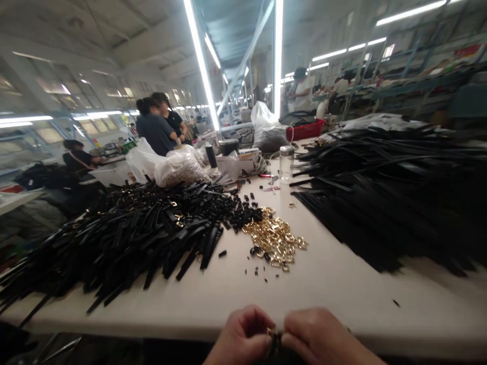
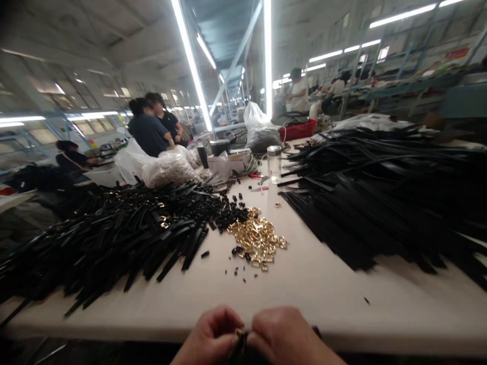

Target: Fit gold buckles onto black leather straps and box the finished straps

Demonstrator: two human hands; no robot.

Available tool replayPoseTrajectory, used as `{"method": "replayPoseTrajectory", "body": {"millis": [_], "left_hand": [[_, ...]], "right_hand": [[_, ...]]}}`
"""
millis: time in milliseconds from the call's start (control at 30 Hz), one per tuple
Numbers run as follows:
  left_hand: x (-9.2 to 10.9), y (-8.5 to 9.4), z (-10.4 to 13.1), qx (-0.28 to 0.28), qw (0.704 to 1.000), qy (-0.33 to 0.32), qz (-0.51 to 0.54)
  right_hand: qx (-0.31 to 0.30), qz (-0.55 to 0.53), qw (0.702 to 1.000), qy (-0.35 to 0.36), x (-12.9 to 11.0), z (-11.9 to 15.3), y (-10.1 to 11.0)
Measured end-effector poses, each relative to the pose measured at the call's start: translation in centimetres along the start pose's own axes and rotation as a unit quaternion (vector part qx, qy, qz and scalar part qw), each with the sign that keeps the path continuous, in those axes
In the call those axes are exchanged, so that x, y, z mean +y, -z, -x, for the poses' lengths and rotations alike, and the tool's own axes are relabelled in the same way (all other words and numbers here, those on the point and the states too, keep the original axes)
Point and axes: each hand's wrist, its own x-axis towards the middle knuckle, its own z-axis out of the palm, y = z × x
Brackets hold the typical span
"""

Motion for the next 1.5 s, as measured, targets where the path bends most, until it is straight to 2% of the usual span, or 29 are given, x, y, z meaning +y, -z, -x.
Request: {"method": "replayPoseTrajectory", "body": {"millis": [133,200,267,333,367,433,500,567,633,733,800,833,900,967,1067,1100,1167,1267,1333,1400,1500], "left_hand": [[2.0,-0.2,0.7,0.051,0.981,-0.079,-0.170],[2.7,0.1,0.1,0.060,0.980,-0.085,-0.171],[3.0,0.1,-0.6,0.065,0.989,-0.075,-0.108],[2.9,-0.2,-1.3,0.079,0.994,-0.067,-0.019],[2.8,-0.4,-1.5,0.086,0.994,-0.066,0.023],[2.6,-0.9,-1.8,0.094,0.989,-0.069,0.086],[2.5,-1.5,-2.0,0.097,0.986,-0.071,0.115],[2.2,-2.0,-2.1,0.104,0.985,-0.074,0.120],[1.9,-2.4,-2.2,0.110,0.984,-0.080,0.113],[1.4,-2.7,-2.5,0.122,0.984,-0.097,0.084],[1.3,-2.9,-2.6,0.135,0.984,-0.107,0.051],[1.2,-3.1,-2.7,0.140,0.983,-0.111,0.032],[1.3,-3.3,-2.7,0.141,0.983,-0.118,-0.003],[1.6,-3.3,-2.6,0.118,0.986,-0.111,-0.032],[2.4,-2.3,-2.8,0.079,0.988,-0.100,-0.084],[2.9,-1.6,-3.1,0.082,0.985,-0.105,-0.106],[3.9,0.4,-4.1,0.123,0.971,-0.131,-0.158],[5.6,3.6,-6.8,0.203,0.928,-0.177,-0.257],[6.6,5.1,-8.8,0.216,0.895,-0.191,-0.341],[7.2,5.7,-10.4,0.202,0.864,-0.186,-0.421],[7.4,5.4,-11.5,0.181,0.817,-0.183,-0.516]], "right_hand": [[0.015,0.089,0.990,0.104,-0.5,-1.8,2.0],[0.063,0.073,0.984,0.151,-0.4,-2.7,3.0],[0.157,0.018,0.972,0.173,-0.3,-3.1,3.7],[0.243,-0.023,0.959,0.144,-0.3,-2.9,3.8],[0.265,-0.038,0.956,0.122,-0.3,-2.6,3.5],[0.258,-0.065,0.960,0.083,-0.3,-2.0,2.3],[0.219,-0.111,0.967,0.066,-0.3,-1.7,0.7],[0.212,-0.194,0.956,0.053,-0.4,-1.8,-0.9],[0.231,-0.319,0.918,0.038,-0.7,-2.2,-2.1],[0.219,-0.519,0.826,0.003,-1.1,-2.8,-3.1],[0.204,-0.599,0.774,-0.031,-1.2,-3.1,-3.4],[0.203,-0.620,0.757,-0.044,-1.2,-3.2,-3.5],[0.208,-0.637,0.740,-0.056,-1.0,-3.3,-3.5],[0.216,-0.627,0.747,-0.053,-0.5,-3.2,-3.4],[0.244,-0.574,0.780,-0.044,0.3,-3.0,-3.0],[0.251,-0.560,0.788,-0.045,0.6,-2.9,-2.9],[0.249,-0.554,0.792,-0.055,1.2,-2.8,-2.7],[0.234,-0.562,0.790,-0.070,1.6,-2.6,-2.8],[0.239,-0.552,0.796,-0.066,1.7,-2.6,-2.9],[0.246,-0.543,0.801,-0.061,1.7,-2.6,-3.0],[0.247,-0.536,0.805,-0.061,1.6,-2.5,-2.9]]}}
